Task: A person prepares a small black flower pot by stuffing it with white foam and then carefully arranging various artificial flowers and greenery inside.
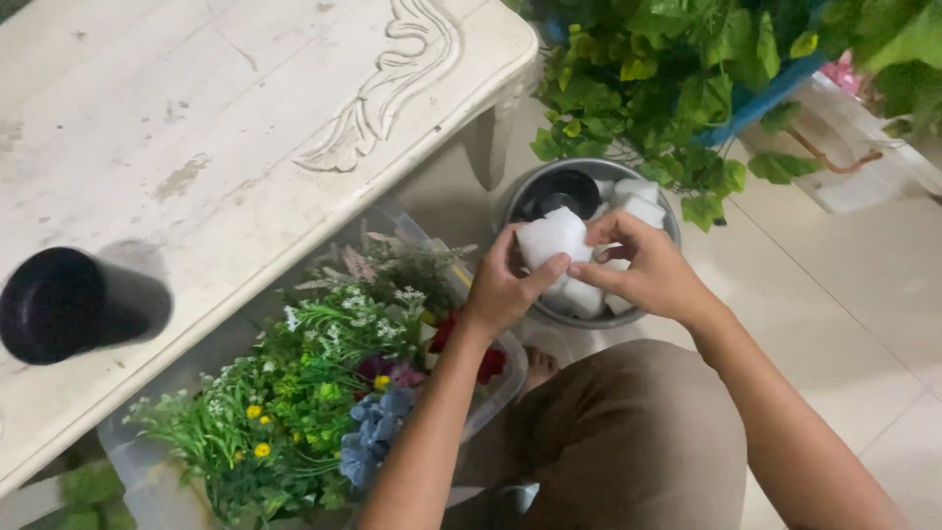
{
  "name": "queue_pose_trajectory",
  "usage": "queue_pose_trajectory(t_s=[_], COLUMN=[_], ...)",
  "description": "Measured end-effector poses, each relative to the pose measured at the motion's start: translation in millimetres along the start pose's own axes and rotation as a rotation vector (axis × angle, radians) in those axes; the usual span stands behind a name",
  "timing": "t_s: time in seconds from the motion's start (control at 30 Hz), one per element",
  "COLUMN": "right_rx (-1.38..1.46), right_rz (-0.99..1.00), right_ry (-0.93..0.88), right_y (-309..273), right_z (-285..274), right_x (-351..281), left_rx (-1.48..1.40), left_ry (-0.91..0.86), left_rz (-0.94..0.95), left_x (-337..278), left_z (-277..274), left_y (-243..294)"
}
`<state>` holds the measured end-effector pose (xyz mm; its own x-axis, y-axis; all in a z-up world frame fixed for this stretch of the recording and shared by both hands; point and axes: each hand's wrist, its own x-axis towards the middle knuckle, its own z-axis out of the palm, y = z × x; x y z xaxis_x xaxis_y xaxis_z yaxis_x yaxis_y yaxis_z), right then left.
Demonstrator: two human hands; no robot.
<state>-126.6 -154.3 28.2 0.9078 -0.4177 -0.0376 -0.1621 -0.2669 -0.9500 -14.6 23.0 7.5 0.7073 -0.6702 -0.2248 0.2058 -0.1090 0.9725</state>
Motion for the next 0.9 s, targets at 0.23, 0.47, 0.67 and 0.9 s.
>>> queue_pose_trajectory(t_s=[0.23, 0.47, 0.67, 0.9], right_rx=[-0.127, -0.453, -0.542, -0.244], right_rz=[-0.114, -0.276, -0.764, -0.757], right_ry=[-0.147, -0.242, -0.176, -0.136], right_y=[-115.5, -204.0, -225.4, -214.0], right_z=[34.1, 88.3, 162.2, 241.0], right_x=[20.0, 13.6, -1.8, -27.8], left_rx=[-0.095, -0.066, 0.05, 0.106], left_ry=[0.131, 0.344, 0.498, 0.598], left_rz=[0.158, 0.186, 0.045, 0.004], left_x=[-28.1, -77.5, -128.6, -189.5], left_z=[-43.4, -89.1, -132.9, -167.9], left_y=[54.6, 119.5, 153.0, 138.2])
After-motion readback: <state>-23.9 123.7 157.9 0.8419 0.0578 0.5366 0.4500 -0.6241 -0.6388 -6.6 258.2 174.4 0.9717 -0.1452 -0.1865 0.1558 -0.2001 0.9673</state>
